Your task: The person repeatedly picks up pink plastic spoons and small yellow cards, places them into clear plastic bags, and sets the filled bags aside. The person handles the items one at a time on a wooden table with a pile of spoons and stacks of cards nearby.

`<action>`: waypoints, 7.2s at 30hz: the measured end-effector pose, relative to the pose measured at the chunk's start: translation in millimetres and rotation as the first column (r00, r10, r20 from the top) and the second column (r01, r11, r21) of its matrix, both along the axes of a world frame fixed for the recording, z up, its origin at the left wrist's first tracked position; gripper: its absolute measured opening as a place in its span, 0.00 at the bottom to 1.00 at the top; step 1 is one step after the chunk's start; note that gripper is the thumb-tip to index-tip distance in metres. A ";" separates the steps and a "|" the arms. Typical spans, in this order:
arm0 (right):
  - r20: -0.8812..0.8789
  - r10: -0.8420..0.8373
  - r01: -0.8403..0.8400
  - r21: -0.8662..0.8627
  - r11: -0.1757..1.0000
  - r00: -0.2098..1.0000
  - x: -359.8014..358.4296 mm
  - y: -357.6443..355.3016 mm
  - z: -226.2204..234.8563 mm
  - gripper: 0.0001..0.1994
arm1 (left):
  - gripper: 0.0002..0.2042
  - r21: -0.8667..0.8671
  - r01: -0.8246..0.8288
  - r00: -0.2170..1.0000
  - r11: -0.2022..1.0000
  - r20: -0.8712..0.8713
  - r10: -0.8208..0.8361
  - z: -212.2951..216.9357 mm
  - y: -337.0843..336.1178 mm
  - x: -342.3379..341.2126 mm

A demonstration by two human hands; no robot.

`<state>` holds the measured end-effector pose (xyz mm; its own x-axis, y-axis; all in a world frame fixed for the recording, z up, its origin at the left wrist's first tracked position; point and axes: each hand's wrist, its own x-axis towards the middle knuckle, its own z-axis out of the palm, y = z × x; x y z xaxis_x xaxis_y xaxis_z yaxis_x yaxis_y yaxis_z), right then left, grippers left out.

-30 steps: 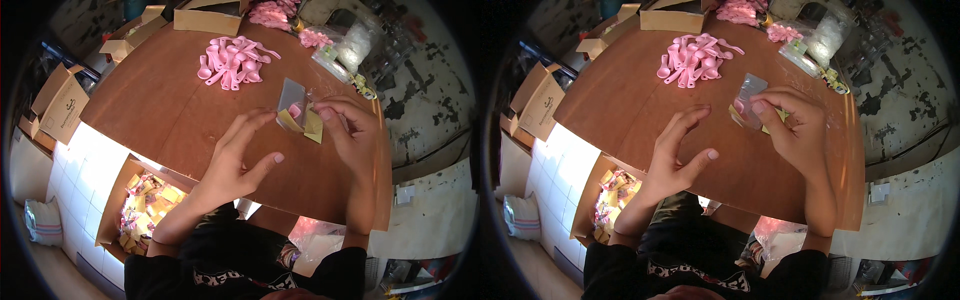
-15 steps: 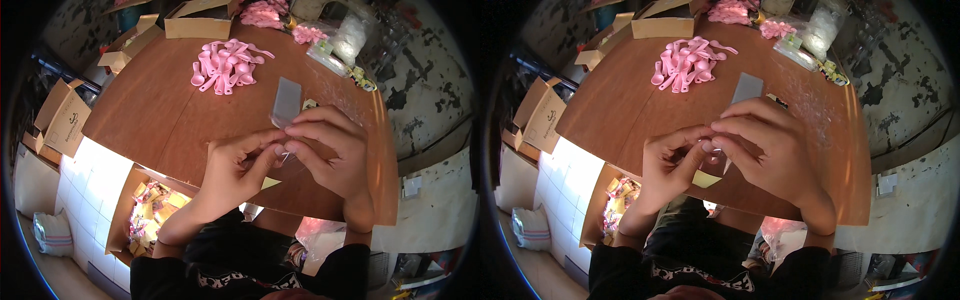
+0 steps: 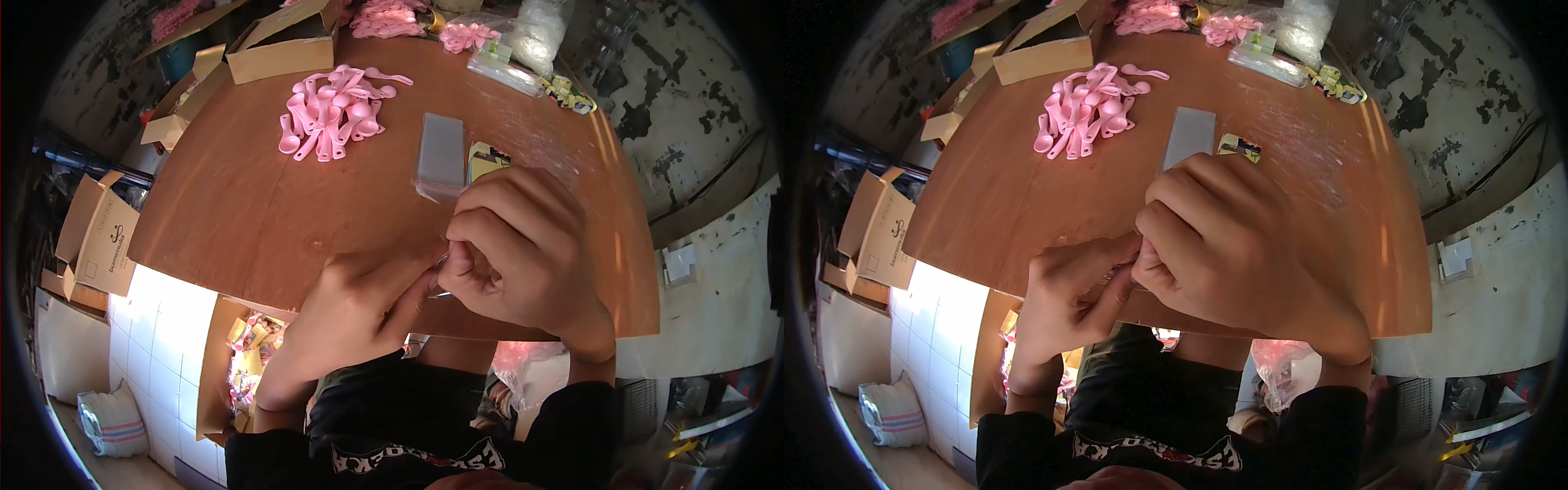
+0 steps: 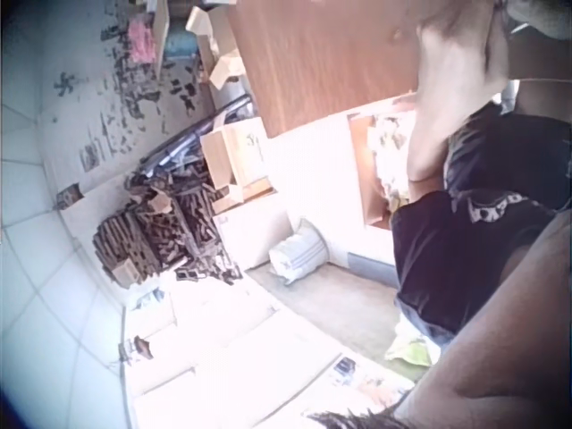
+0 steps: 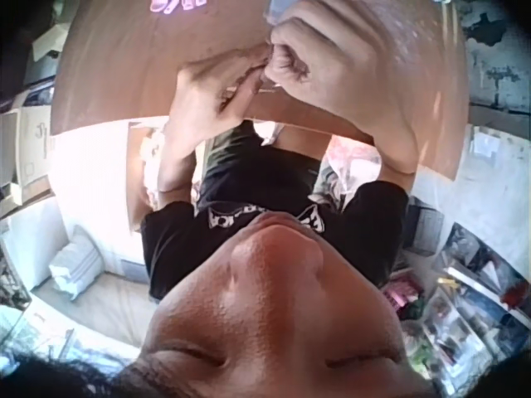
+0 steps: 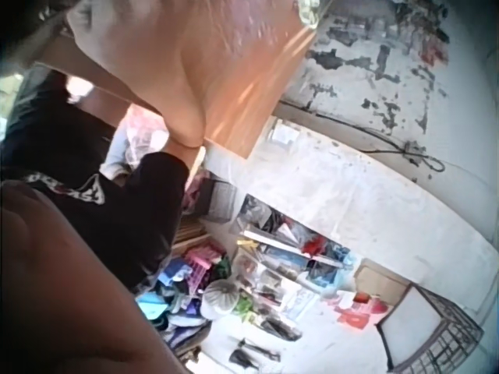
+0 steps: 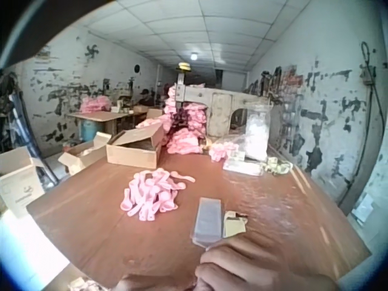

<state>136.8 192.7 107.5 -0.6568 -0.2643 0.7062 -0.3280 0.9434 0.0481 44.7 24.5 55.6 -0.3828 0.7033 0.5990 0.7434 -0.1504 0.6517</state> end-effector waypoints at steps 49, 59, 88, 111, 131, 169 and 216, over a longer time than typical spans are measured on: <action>0.193 0.247 0.044 -0.862 0.506 0.950 -3.0 22.8 -44.9 0.08 | 0.08 0.298 0.167 0.718 0.940 0.616 -0.323 -50.7 34.1 -31.8; 0.192 0.394 0.105 -0.967 0.233 0.899 -2.1 28.0 -78.4 0.11 | 0.09 0.327 0.172 0.640 0.929 0.680 -0.358 -61.5 38.0 -39.9; 0.116 0.478 -0.070 -0.933 0.353 0.871 0.9 52.8 -92.8 0.09 | 0.08 0.297 0.159 0.633 0.942 0.702 -0.328 -72.3 33.0 -47.6; 0.057 0.267 -0.147 -0.718 0.681 0.962 19.9 27.9 -63.8 0.10 | 0.20 0.146 0.153 0.672 0.977 0.710 -0.211 -71.7 22.5 -41.2; -0.228 -0.095 -0.247 -0.898 -0.365 0.969 96.0 -140.4 35.3 0.14 | 0.22 0.245 0.174 0.773 0.954 0.566 -0.286 -113.9 -117.8 -17.7; 0.172 -0.407 0.439 -0.255 0.861 0.897 -71.4 105.8 -152.9 0.06 | 0.13 -0.271 0.117 0.973 0.956 -0.164 -0.165 -49.3 71.0 -88.2; 0.401 -0.244 0.356 -0.232 0.905 0.883 -21.1 145.8 -111.7 0.12 | 0.11 0.134 0.237 0.609 0.962 0.751 -0.255 -78.1 95.8 -123.4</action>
<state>115.7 338.5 -4.2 -0.8905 0.1665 0.4234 0.0315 0.9510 -0.3076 -78.7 120.3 -22.5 -0.5196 0.8321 0.1939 -0.0767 -0.2714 0.9594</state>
